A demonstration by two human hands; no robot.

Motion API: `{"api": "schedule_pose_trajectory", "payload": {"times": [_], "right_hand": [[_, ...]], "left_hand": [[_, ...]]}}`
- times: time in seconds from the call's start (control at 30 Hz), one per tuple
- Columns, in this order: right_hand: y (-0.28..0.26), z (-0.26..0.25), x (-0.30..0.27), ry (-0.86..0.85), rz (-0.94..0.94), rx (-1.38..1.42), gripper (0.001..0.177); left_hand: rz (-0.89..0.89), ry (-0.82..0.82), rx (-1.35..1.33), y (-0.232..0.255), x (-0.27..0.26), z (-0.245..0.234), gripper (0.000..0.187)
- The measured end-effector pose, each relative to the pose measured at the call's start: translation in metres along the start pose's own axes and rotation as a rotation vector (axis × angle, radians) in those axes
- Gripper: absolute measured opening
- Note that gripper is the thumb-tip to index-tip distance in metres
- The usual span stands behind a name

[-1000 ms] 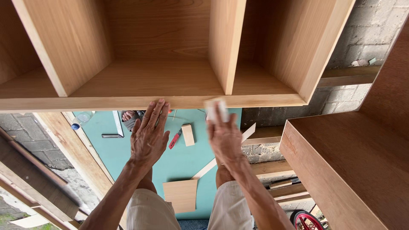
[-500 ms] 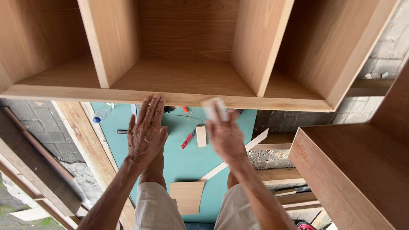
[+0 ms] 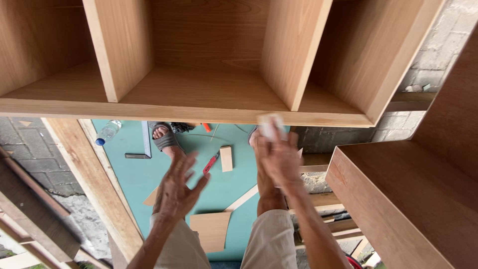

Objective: The person sands the edges and corners of a wooden shelf unit using a sanding block, then handles small pieces of wood and a cloth.

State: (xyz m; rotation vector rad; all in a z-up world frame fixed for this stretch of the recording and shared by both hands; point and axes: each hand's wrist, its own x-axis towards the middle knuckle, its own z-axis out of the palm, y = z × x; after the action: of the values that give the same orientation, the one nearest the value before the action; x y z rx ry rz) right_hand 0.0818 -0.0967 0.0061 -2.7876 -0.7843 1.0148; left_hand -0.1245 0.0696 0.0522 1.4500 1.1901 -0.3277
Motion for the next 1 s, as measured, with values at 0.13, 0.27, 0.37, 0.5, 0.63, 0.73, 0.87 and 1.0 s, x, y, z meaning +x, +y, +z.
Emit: {"api": "schedule_pose_trajectory", "payload": {"times": [0.13,0.27,0.37,0.5,0.63,0.73,0.87,1.0], "right_hand": [[0.059,-0.048,-0.02,0.165,0.556,0.646,0.066],[0.075,-0.057,-0.032,0.44,0.811,1.333,0.042],[0.117,-0.025,-0.036,0.569,0.887,1.481,0.061],[0.137,-0.024,-0.051,0.416,1.02,1.533,0.057],[0.147,-0.06,-0.06,0.287,0.97,1.772,0.071],[0.192,-0.106,-0.066,0.277,0.869,1.653,0.08],[0.283,-0.121,-0.069,-0.185,0.318,1.39,0.082],[0.218,-0.141,-0.058,-0.772,0.046,1.247,0.083]], "left_hand": [[-0.241,-0.435,-0.419,0.051,-0.014,0.07,0.074],[-0.127,-0.728,-0.475,0.098,-0.02,0.147,0.087],[-0.006,-0.453,-0.494,0.091,-0.017,0.196,0.054],[0.036,-0.399,-0.427,0.09,-0.012,0.221,0.045],[-0.033,-0.409,-0.467,0.086,0.005,0.223,0.029],[-0.131,-0.496,-0.522,0.104,0.014,0.203,0.027],[-0.043,-0.838,-0.37,0.123,0.026,0.176,0.023],[0.084,-0.92,-0.34,0.12,0.022,0.189,0.016]]}}
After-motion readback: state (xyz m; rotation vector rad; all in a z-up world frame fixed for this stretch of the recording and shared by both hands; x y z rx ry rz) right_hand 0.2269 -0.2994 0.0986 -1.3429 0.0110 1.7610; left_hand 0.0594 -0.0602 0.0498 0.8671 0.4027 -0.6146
